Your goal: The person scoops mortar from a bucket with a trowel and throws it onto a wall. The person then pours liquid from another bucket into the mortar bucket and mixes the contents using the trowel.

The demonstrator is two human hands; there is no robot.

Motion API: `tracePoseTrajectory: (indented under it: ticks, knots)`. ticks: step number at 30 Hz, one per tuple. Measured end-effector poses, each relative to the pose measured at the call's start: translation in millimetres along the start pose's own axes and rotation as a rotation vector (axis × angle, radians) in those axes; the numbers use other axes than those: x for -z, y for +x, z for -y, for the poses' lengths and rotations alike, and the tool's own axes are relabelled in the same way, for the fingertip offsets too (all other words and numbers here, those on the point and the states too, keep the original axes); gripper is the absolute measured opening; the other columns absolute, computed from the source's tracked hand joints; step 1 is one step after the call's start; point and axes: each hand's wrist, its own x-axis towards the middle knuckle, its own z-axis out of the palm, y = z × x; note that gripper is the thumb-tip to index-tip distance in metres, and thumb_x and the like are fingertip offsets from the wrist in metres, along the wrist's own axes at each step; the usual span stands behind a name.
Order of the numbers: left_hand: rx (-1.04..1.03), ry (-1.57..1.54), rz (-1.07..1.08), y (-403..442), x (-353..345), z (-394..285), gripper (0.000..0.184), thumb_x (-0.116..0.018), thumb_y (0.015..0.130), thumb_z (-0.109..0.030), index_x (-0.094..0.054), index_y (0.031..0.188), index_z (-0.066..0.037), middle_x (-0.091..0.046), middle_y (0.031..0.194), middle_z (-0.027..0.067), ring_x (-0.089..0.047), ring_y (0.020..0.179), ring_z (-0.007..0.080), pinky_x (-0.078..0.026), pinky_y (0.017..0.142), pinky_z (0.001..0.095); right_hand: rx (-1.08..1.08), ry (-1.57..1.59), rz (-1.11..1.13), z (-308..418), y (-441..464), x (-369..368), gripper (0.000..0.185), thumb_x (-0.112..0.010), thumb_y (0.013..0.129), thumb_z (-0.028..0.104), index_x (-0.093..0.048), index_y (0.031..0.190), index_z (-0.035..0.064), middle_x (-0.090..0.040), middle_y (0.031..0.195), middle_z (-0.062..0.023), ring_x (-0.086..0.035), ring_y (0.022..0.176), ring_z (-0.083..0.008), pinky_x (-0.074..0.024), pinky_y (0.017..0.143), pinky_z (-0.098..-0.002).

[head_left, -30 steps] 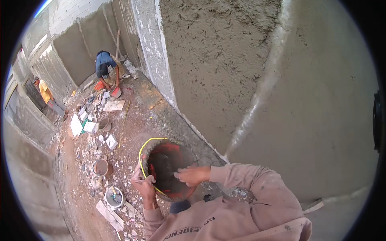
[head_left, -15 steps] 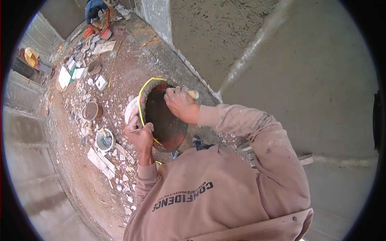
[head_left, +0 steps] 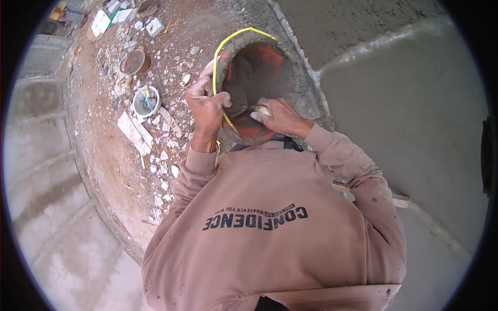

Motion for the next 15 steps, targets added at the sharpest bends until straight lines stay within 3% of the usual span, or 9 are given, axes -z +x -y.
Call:
tracePoseTrajectory:
  ticks: [5,7,10,11,13,15]
  knots:
    - [0.101,-0.132,-0.103,2,14,-8,0.065,-0.050,0.063,0.018,-0.062,0.126,0.010,-0.071,0.096,0.0062,-0.054,0.054,0.0050,-0.045,0.048,0.0179,0.019,-0.064,0.010,12,-3,25,0.050,-0.075,0.088,0.030,-0.062,0.120,-0.0066,-0.069,0.107,-0.0288,-0.065,0.105,-0.0455,-0.0511,0.087,-0.0479]
    - [0.095,-0.159,-0.147,3,23,-7,0.067,-0.050,0.063,0.019,-0.061,0.128,0.009,-0.071,0.096,0.0062,-0.055,0.055,0.0052,-0.045,0.048,0.0179,0.012,-0.097,0.020,20,-2,36,0.050,-0.076,0.087,0.028,-0.062,0.121,-0.0053,-0.069,0.107,-0.0278,-0.065,0.105,-0.0450,-0.0510,0.087,-0.0478]
    - [0.070,-0.185,-0.159,9,41,-19,0.071,-0.047,0.062,0.017,-0.059,0.131,0.009,-0.071,0.099,0.0068,-0.056,0.061,0.0053,-0.045,0.052,0.0172,0.167,-0.168,-0.087,29,-1,52,0.038,-0.078,0.085,0.028,-0.062,0.105,0.0012,-0.066,0.090,-0.0221,-0.064,0.088,-0.0446,-0.0482,0.075,-0.0501]
    - [0.074,-0.134,-0.186,10,49,-17,0.070,-0.046,0.062,0.014,-0.059,0.130,0.009,-0.069,0.094,0.0048,-0.054,0.061,0.0053,-0.043,0.052,0.0178,0.120,-0.170,-0.080,38,-2,61,0.037,-0.078,0.086,0.031,-0.062,0.103,0.0026,-0.066,0.091,-0.0215,-0.064,0.089,-0.0443,-0.0477,0.074,-0.0506]
    - [0.113,-0.027,-0.205,9,67,-11,0.069,-0.047,0.064,0.008,-0.057,0.133,0.009,-0.060,0.081,-0.0004,-0.050,0.059,0.0055,-0.040,0.051,0.0191,0.313,-0.210,-0.105,46,-1,88,0.041,-0.072,0.089,0.038,-0.061,0.105,0.0016,-0.066,0.091,-0.0226,-0.064,0.090,-0.0446,-0.0479,0.075,-0.0509]
    - [0.093,-0.150,-0.170,15,70,-9,0.083,-0.044,0.059,0.010,-0.052,0.142,0.005,-0.065,0.102,0.0064,-0.053,0.063,0.0061,-0.042,0.052,0.0178,0.440,-0.300,-0.098,81,-5,135,0.044,-0.066,0.093,0.044,-0.059,0.108,0.0029,-0.064,0.087,-0.0236,-0.062,0.089,-0.0464,-0.0474,0.075,-0.0524]
